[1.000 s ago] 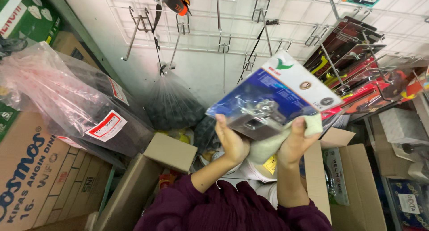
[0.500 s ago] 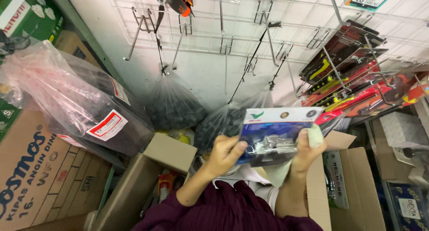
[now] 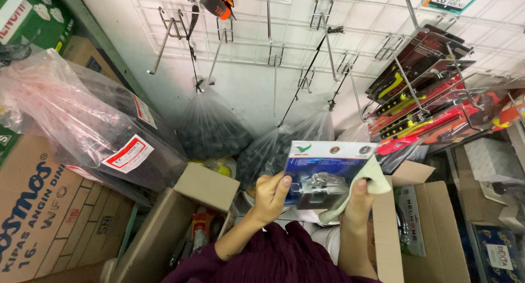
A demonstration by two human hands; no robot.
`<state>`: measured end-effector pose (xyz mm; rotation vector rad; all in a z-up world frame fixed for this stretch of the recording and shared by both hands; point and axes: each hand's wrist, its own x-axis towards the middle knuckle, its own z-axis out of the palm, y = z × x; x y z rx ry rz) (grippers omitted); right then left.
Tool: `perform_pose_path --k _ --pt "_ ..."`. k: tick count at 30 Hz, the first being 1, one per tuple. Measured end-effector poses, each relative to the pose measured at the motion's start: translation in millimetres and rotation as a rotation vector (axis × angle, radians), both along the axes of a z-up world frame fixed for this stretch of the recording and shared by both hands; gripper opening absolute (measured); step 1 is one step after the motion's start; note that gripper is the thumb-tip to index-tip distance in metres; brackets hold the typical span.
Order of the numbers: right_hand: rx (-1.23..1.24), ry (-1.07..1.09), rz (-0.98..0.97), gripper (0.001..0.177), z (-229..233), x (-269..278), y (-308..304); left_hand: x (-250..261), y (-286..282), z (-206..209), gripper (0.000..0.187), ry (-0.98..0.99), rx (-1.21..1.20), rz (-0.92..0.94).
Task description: The person takes various hardware items, including a lock and a cable, out of boxes and bags and wipes them with a cloth.
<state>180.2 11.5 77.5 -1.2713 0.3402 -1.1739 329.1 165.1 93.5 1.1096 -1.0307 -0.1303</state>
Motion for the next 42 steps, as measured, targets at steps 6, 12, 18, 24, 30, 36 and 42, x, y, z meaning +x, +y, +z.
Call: perform_pose_path --k 6,12,18,24,30,36,42 --pt "-0.035 0.016 -0.100 0.075 -48 -1 -3 4 8 -11 0.022 -0.126 -0.006 -0.010" --pt "0.212 -0.002 -0.167 0.073 -89 4 -8 -2 16 -11 0.022 -0.332 -0.033 -0.122" --pt "0.450 -0.147 -0.095 0.075 -86 -16 -51 -7 6 -19 0.019 -0.247 0.011 -0.190" --pt "0.132 -0.037 -0.169 0.076 -77 -57 -39 -26 -21 -36 0.023 -0.194 0.049 -0.130" --pt "0.161 0.096 -0.214 0.074 -41 -47 -31 -45 -45 -43 0.023 -0.141 0.109 -0.068" --pt "-0.055 -0.234 -0.189 0.067 53 -43 -83 -53 -51 -35 0.026 0.086 0.154 0.111" --pt "-1.079 0.250 -0.017 0.053 29 -22 -41 -67 -46 -50 0.018 0.162 0.245 0.311"
